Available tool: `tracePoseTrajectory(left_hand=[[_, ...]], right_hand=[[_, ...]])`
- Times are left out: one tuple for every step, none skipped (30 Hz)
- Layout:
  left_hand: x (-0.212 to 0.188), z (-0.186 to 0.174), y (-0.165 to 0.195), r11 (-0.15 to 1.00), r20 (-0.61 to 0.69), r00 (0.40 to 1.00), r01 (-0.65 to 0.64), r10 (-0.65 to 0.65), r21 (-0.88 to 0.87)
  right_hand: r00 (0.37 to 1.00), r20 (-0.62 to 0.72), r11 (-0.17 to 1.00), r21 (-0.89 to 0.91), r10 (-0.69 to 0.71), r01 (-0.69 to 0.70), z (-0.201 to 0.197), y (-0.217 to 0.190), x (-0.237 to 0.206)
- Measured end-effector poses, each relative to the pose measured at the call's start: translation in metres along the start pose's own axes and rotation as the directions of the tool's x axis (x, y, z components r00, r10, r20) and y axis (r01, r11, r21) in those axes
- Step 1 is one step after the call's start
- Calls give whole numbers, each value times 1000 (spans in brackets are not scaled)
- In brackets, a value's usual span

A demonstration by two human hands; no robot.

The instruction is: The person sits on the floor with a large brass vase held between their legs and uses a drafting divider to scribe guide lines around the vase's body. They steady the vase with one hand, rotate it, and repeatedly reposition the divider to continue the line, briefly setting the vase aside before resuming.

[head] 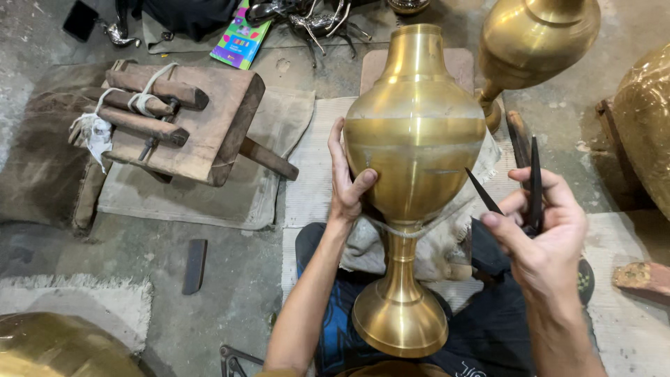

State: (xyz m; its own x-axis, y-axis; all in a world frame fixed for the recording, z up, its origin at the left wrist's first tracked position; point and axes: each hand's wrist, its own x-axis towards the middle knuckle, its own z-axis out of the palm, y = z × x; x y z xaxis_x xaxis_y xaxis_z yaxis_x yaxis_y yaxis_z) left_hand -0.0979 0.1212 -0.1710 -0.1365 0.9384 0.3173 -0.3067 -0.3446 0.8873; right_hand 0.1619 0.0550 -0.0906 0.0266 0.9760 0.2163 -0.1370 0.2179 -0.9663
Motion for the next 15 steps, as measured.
tracePoseTrajectory(left_hand=[[2, -1, -5, 1000, -2, 1000, -6, 6, -27], [2, -1, -9, 999, -8, 1000, -9, 9, -53], [2, -1, -11, 997, -13, 1000, -27, 26, -66], [2, 0, -12, 996, -15, 999, -48, 47, -79], [2, 2, -11, 994, -18, 998, -67, 66, -92], [2, 4, -9, 994, -32, 998, -59, 56, -88], [3, 7, -5, 995, -44, 998, -50, 46, -84], [4, 11, -1, 996, -59, 998, -42, 38, -81], [4, 14, 5, 999, -66, 997, -51, 51, -6], [2, 17, 12, 996, -71, 995, -59, 64, 71], [1, 20, 19, 987, -74, 994, -66, 77, 147], [-1, 25, 26, 975, -81, 994, -57, 76, 213], [-5, 30, 33, 960, -86, 994, -43, 69, 276], [-8, 35, 38, 941, -93, 994, -25, 60, 338], [-8, 39, 43, 885, -81, 990, -67, 117, 461]], right_hand=[[1000, -17, 999, -35, -25, 24, 5, 3, 5], [998, -32, 996, -71, -47, 44, 9, 6, 9], [995, -38, 991, -100, -89, 85, 14, 9, 14], [990, -42, 983, -129, -136, 130, 19, 14, 20], [982, -47, 972, -158, -183, 173, 21, 16, 24], [977, -62, 966, -173, -203, 189, 24, 19, 26], [972, -78, 960, -189, -224, 206, 26, 23, 28], [965, -91, 953, -205, -245, 222, 26, 26, 30], [965, -88, 953, -202, -246, 224, 26, 29, 32], [965, -86, 954, -198, -246, 225, 24, 32, 33], [965, -86, 954, -195, -248, 228, 22, 36, 35], [973, -107, 963, -202, -203, 179, 19, 39, 39], [979, -131, 970, -210, -155, 125, 14, 43, 44], [982, -156, 974, -218, -103, 68, 9, 46, 47], [988, -144, 994, -96, -56, 43, 4, 49, 49]])
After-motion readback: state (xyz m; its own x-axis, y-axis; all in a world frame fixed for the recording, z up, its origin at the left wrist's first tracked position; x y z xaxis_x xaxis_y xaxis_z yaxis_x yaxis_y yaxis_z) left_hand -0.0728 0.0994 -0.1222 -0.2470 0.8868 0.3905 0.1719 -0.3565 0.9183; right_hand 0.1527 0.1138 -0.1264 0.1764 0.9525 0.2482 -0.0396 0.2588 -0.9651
